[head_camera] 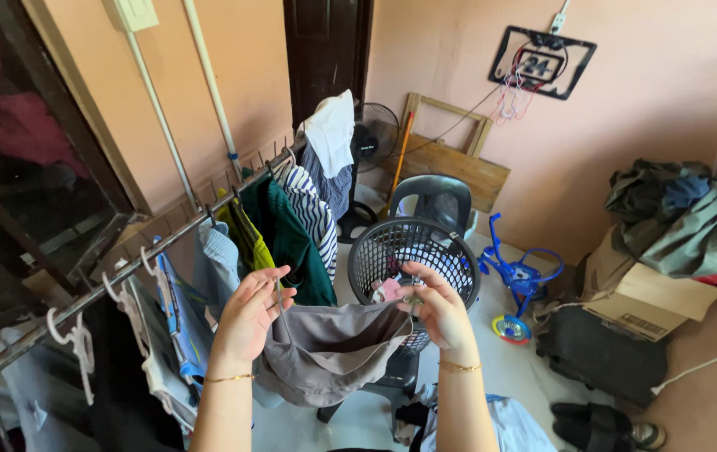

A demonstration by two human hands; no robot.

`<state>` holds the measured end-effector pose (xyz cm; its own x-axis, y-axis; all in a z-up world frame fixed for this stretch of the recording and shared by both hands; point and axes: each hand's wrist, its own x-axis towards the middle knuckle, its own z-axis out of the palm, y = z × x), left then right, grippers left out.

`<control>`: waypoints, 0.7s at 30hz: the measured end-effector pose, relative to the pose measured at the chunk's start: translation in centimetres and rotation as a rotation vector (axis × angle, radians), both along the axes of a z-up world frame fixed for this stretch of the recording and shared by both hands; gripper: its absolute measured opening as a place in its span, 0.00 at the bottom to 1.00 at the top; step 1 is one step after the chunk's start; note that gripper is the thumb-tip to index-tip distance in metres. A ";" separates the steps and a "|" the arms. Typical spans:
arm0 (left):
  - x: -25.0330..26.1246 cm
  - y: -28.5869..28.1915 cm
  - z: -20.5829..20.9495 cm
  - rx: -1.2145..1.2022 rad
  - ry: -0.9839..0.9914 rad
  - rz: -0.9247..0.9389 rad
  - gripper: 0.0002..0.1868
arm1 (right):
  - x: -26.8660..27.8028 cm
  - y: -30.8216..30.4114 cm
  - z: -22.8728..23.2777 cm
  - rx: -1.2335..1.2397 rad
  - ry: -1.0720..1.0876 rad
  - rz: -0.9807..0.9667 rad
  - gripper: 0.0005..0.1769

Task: The person hangs various clothing items, including a light blue t-shirt, a grey top, and patterned shorts, onto a metal drying rack using hangers. They retrieve clothes from a pile on a chair and a laundry basket, place them on hangers, and arrange them on the rack. The person also gathers a bundle of empty hangers from a ceiling storage area and places them into the laundry basket.

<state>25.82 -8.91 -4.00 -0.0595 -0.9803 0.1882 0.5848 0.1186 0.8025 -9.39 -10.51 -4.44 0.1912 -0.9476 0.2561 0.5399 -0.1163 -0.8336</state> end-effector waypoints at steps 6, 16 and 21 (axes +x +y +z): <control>-3.0 -2.7 -2.1 0.071 -0.107 -0.041 0.16 | 5.0 -0.9 0.2 0.052 0.171 0.197 0.29; -9.6 -10.1 -4.8 -0.063 -0.476 -0.213 0.13 | 5.8 -6.1 1.9 -0.060 0.314 0.437 0.39; -8.5 -12.0 -3.9 -0.020 -0.427 -0.100 0.12 | 3.0 -9.5 2.8 -0.129 0.269 0.463 0.40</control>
